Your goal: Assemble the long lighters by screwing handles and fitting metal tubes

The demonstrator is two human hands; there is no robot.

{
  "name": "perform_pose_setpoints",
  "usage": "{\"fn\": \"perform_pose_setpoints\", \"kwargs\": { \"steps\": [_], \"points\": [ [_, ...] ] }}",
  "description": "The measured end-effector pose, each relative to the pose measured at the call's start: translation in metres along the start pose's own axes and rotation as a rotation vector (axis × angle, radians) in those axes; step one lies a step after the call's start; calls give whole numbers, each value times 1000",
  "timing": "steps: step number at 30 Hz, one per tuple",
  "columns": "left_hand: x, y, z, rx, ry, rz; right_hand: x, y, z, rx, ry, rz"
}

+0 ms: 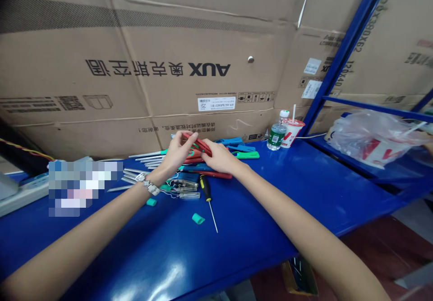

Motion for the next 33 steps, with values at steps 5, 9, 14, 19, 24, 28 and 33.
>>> {"fn": "perform_pose_setpoints", "kwargs": {
  "steps": [5,9,14,19,24,28,33],
  "points": [
    [23,4,-21,112,216,-142,11,-31,30,-358,47,-130],
    [50,13,-40,249,253,-179,37,-62,53,-421,0,-150],
    [70,20,-57,568,166,-255,59,-91,65,-302,23,-64],
    [65,24,-74,683,262,-406,51,-89,67,-511,-9,61],
    [58,26,-74,678,266,-454,39,-96,67,-420,-117,-136],
    [47,20,-63,646,245,-470,29,-93,54,-221,-116,-157],
    [15,7,-34,629,188,-528,4,-54,33,-195,-216,-39]
  ]
}}
Point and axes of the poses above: each hand's wrist, its own x-axis towards the middle knuckle, its own z-axis out of the back of the hand, y = z × x, the point moved 6 cm from there along x, towards the middle knuckle, and after that the axes turned 15 degrees about x, right-handed, at the moved point
